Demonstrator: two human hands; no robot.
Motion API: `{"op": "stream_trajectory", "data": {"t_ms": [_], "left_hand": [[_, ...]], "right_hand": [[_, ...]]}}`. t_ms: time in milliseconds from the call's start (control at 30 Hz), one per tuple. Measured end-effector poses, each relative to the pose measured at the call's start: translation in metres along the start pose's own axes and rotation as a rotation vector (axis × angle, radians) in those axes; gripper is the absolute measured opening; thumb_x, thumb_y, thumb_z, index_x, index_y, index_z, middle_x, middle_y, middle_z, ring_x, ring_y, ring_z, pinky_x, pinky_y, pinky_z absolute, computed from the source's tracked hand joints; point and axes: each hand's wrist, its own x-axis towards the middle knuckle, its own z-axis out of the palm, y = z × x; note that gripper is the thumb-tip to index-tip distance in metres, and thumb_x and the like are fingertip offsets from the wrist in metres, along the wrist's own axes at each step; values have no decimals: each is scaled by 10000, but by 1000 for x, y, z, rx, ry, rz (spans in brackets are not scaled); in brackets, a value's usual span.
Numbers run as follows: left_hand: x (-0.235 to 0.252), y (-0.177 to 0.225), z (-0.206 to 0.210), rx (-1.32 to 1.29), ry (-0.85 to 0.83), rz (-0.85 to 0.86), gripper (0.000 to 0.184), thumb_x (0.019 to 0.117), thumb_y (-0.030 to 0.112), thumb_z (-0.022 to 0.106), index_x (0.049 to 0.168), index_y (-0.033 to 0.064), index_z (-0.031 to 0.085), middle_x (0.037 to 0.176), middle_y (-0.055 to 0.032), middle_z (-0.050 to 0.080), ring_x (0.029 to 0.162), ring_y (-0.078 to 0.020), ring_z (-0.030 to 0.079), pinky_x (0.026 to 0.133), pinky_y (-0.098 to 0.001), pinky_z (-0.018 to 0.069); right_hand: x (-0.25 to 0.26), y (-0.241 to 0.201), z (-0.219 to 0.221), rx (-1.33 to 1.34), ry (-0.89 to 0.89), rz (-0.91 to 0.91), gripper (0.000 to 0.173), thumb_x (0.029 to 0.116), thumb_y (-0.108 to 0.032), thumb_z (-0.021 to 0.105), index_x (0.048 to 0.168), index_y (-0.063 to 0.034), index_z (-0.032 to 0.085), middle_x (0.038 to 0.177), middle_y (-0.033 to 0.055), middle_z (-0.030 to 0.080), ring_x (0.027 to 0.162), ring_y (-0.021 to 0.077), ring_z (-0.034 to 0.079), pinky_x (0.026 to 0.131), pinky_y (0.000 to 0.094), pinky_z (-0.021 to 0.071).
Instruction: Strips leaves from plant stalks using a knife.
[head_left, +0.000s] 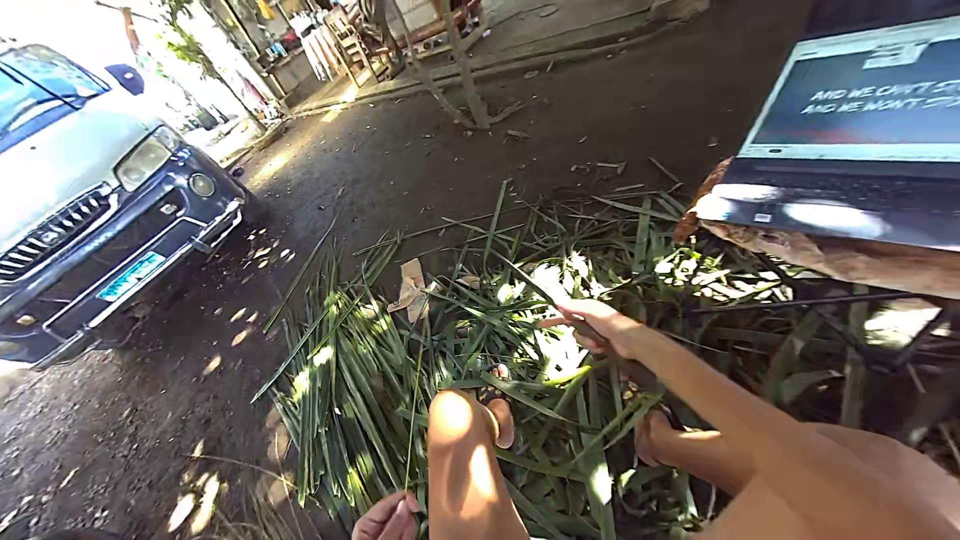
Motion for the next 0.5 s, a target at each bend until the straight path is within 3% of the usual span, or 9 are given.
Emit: {"op": "stream_trajectory", "data": {"t_ms": [67, 100, 133, 167, 200, 267, 333, 433, 500], "left_hand": [[12, -10, 13, 7, -43, -7, 326, 1045, 39, 437, 1021, 119, 752, 641, 88, 637, 488, 54, 510, 456, -113, 424], [16, -14, 19, 13, -56, -12, 329, 1042, 25, 425, 1027, 98, 746, 642, 83, 635, 491, 53, 510, 459, -112, 422], [20, -17, 26, 22, -69, -19, 328, 1042, 19, 418, 1030, 82, 740, 640, 83, 629, 492, 52, 505, 461, -112, 419], [24, -20, 33, 37, -75, -28, 327, 1040, 14, 411, 1030, 73, 732, 635, 83, 622, 488, 51, 499, 458, -111, 414], [28, -22, 40, 45, -75, -39, 325, 1038, 11, 405, 1030, 61, 725, 627, 78, 614, 478, 47, 490, 449, -113, 406], [34, -25, 53, 47, -82, -53, 316, 1040, 18, 408, 1026, 55, 722, 623, 73, 612, 466, 42, 488, 437, -114, 404], [38, -26, 64, 51, -95, -60, 315, 1035, 23, 412, 1024, 58, 724, 625, 78, 614, 464, 41, 490, 435, -114, 410], [41, -25, 79, 30, -108, -101, 300, 1015, 22, 419, 1011, 43, 718, 627, 70, 607, 465, 36, 490, 431, -116, 405], [41, -25, 85, 34, -118, -124, 291, 1013, 8, 419, 1021, 36, 709, 628, 69, 610, 464, 39, 489, 431, -114, 405]], "right_hand": [[-29, -3, 22, 66, -20, -214, 456, 1124, -409, 309, 1451, -162, 508, 872, -14, 675, 403, 28, 354, 386, 189, 325], [-40, 0, 27, 19, -68, -351, 480, 1123, -333, 306, 1588, -219, 327, 1085, 5, 723, 420, 22, 374, 398, 193, 346], [-48, 5, 33, -68, -105, -483, 550, 1102, -293, 338, 1634, -224, 211, 1223, 16, 705, 444, 6, 388, 408, 192, 357], [-55, 11, 40, -154, -124, -605, 597, 1084, -288, 393, 1642, -187, 205, 1281, 21, 679, 501, -11, 417, 438, 193, 368], [-59, 19, 47, -241, -148, -724, 619, 1068, -317, 439, 1629, -132, 255, 1338, 29, 639, 621, -27, 485, 508, 188, 411], [-63, 37, 59, -426, -224, -912, 684, 1063, -488, 436, 1597, -72, 340, 1582, 98, 451, 1147, 34, 626, 896, 261, 555], [-66, 53, 72, -496, -269, -1010, 670, 1059, -468, 446, 1579, -51, 376, 1562, 144, 473, 1292, 149, 593, 1045, 384, 517], [-72, 61, 82, -607, -333, -971, 592, 1050, -374, 493, 1574, -110, 413, 1511, 108, 539, 1340, 182, 562, 1158, 464, 423], [-71, 65, 85, -659, -303, -956, 568, 1045, -386, 497, 1558, -146, 452, 1457, 88, 591, 1236, 192, 631, 1060, 486, 493]]}}
